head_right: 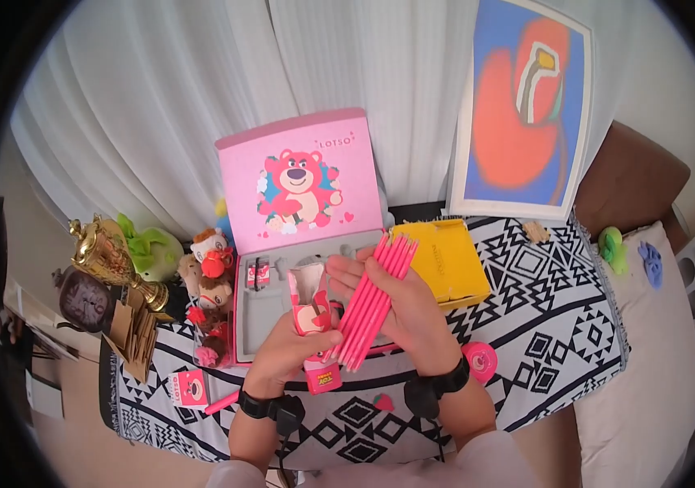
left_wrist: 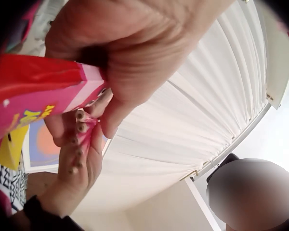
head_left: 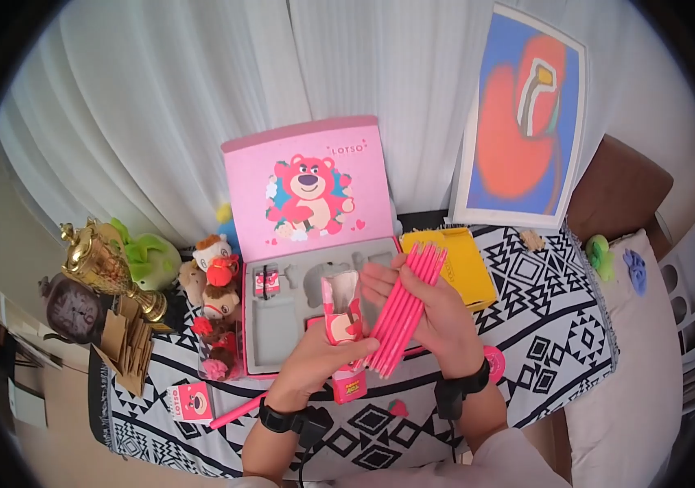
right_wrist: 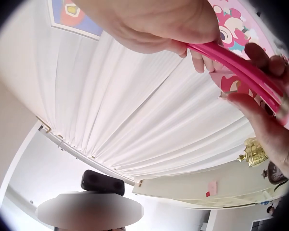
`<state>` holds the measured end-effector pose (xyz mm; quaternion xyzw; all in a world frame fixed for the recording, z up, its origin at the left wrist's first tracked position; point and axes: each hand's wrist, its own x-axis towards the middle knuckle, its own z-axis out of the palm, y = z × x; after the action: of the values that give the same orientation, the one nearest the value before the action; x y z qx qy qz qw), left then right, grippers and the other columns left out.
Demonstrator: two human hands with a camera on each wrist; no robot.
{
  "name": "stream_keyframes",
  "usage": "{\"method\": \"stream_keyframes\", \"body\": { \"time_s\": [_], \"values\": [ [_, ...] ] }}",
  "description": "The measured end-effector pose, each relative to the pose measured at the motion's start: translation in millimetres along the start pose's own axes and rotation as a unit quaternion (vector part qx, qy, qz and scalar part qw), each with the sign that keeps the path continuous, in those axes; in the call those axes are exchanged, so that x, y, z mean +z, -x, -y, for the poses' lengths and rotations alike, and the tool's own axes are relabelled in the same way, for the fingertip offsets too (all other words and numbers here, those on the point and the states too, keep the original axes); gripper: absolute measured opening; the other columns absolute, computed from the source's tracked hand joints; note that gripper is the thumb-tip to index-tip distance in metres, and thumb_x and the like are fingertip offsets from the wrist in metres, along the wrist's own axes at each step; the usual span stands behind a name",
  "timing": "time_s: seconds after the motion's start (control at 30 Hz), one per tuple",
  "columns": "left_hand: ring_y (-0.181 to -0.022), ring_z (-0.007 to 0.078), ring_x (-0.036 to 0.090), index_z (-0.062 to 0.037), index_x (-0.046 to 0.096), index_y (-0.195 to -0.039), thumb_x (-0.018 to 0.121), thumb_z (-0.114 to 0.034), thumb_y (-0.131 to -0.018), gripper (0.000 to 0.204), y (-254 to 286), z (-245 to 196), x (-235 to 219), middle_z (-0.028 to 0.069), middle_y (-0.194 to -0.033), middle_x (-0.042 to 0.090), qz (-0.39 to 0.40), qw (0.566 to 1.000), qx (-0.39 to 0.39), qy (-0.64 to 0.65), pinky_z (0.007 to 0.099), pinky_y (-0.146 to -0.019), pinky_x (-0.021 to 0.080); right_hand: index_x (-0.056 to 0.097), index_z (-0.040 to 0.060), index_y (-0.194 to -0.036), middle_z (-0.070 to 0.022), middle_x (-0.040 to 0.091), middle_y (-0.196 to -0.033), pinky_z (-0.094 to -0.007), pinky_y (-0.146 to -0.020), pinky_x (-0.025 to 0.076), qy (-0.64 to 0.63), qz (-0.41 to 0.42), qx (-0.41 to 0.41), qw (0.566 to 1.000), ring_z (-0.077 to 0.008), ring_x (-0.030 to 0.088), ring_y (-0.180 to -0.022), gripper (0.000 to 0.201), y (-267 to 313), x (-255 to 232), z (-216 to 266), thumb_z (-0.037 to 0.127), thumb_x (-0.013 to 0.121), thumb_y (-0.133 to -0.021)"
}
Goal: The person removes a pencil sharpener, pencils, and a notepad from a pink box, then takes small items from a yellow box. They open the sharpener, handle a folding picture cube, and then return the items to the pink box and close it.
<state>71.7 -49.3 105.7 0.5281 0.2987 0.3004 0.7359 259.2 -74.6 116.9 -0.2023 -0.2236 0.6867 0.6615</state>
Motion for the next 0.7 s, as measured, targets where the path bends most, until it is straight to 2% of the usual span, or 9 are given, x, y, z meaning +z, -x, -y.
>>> {"method": "stream_keyframes", "body": {
  "time_s": [0.07,0.17,0.23,0.27,0.33,0.43,0.53,0.6,0.7],
  "values": [
    [-0.07,0.0062,0.055,-0.002,0.063,-0.092,0.075,-0.011,-0.082,0.018,-2,7,4,-0.001,-0.079,0.061,-0.008,1.0,-0.008,-0.005,0.0246,-0.061,0.044,0.047,0.0022,-0.114,-0.0266,0.051,-0.129,-0.0463,-0.105,0.043,0.014,-0.023,-0.009,1.0,-0.0344,0.051,-0.122,0.019,-3,-4,-6,0.015,0.047,-0.1],
    [-0.069,0.0066,0.057,-0.0015,0.064,-0.093,0.075,-0.008,-0.081,0.018,-4,8,10,0.0001,-0.078,0.063,-0.011,0.999,-0.02,-0.036,0.0254,-0.061,0.045,0.048,0.0026,-0.114,-0.0242,0.055,-0.125,-0.0411,-0.096,0.049,0.012,0.017,-0.008,1.0,-0.029,0.057,-0.113,0.019,-9,-8,-14,0.015,0.05,-0.1],
    [-0.069,0.007,0.058,-0.0013,0.065,-0.094,0.075,-0.007,-0.08,0.018,-2,8,10,0.001,-0.079,0.064,-0.004,0.997,-0.032,-0.065,0.0259,-0.061,0.046,0.052,0.0034,-0.111,-0.0149,0.061,-0.112,-0.0321,-0.086,0.051,0.11,-0.013,0.004,0.994,-0.0183,0.061,-0.1,0.017,-6,5,-14,0.015,0.052,-0.099],
    [-0.071,0.0076,0.059,-0.0012,0.066,-0.095,0.075,-0.007,-0.08,0.019,0,8,9,0.0023,-0.081,0.066,-0.005,0.997,-0.029,-0.076,0.0261,-0.062,0.047,0.052,0.0034,-0.111,-0.0149,0.061,-0.112,-0.0321,-0.086,0.051,0.11,-0.012,0.001,0.994,-0.0183,0.061,-0.1,0.017,-5,4,-16,0.015,0.052,-0.099],
    [-0.073,0.0082,0.061,-0.0011,0.067,-0.097,0.075,-0.006,-0.079,0.02,0,7,7,0.0036,-0.083,0.067,-0.002,0.996,-0.019,-0.091,0.0262,-0.064,0.048,0.057,0.0036,-0.108,-0.0051,0.061,-0.1,-0.0247,-0.081,0.049,0.236,-0.048,-0.026,0.97,-0.0105,0.059,-0.092,0.017,-2,1,-19,0.016,0.055,-0.098],
    [-0.075,0.0094,0.062,-0.0011,0.067,-0.1,0.075,-0.007,-0.079,0.023,1,9,6,0.0041,-0.085,0.068,0.0,0.998,-0.026,-0.064,0.0263,-0.067,0.049,0.06,0.0034,-0.107,-0.0002,0.058,-0.095,-0.0229,-0.078,0.046,0.297,-0.048,-0.046,0.953,-0.0077,0.055,-0.088,0.019,4,10,-12,0.02,0.058,-0.097],
    [-0.076,0.0097,0.062,-0.0007,0.067,-0.1,0.074,-0.006,-0.08,0.022,2,8,4,0.0043,-0.085,0.068,-0.001,0.998,-0.022,-0.061,0.0264,-0.067,0.049,0.061,0.0021,-0.108,-0.0006,0.059,-0.097,-0.0241,-0.08,0.047,0.389,-0.029,-0.041,0.92,-0.0082,0.056,-0.09,0.023,9,17,-2,0.021,0.059,-0.096],
    [-0.083,0.0105,0.063,0.0005,0.066,-0.103,0.074,0.0,-0.079,0.025,4,5,3,0.0047,-0.091,0.069,-0.002,0.999,-0.024,-0.04,0.0256,-0.073,0.051,0.061,0.0015,-0.109,-0.0007,0.059,-0.097,-0.0245,-0.081,0.047,0.414,-0.02,-0.049,0.909,-0.0082,0.056,-0.09,0.024,9,18,0,0.022,0.058,-0.096],
    [-0.078,0.0085,0.061,0.0002,0.066,-0.101,0.074,-0.001,-0.08,0.022,5,6,-5,0.0024,-0.087,0.068,0.01,0.997,-0.03,-0.065,0.0252,-0.068,0.049,0.062,0.0005,-0.112,-0.0013,0.06,-0.098,-0.0247,-0.081,0.047,0.436,-0.007,-0.052,0.898,-0.0086,0.057,-0.091,0.027,12,20,2,0.023,0.057,-0.097]
  ]
}}
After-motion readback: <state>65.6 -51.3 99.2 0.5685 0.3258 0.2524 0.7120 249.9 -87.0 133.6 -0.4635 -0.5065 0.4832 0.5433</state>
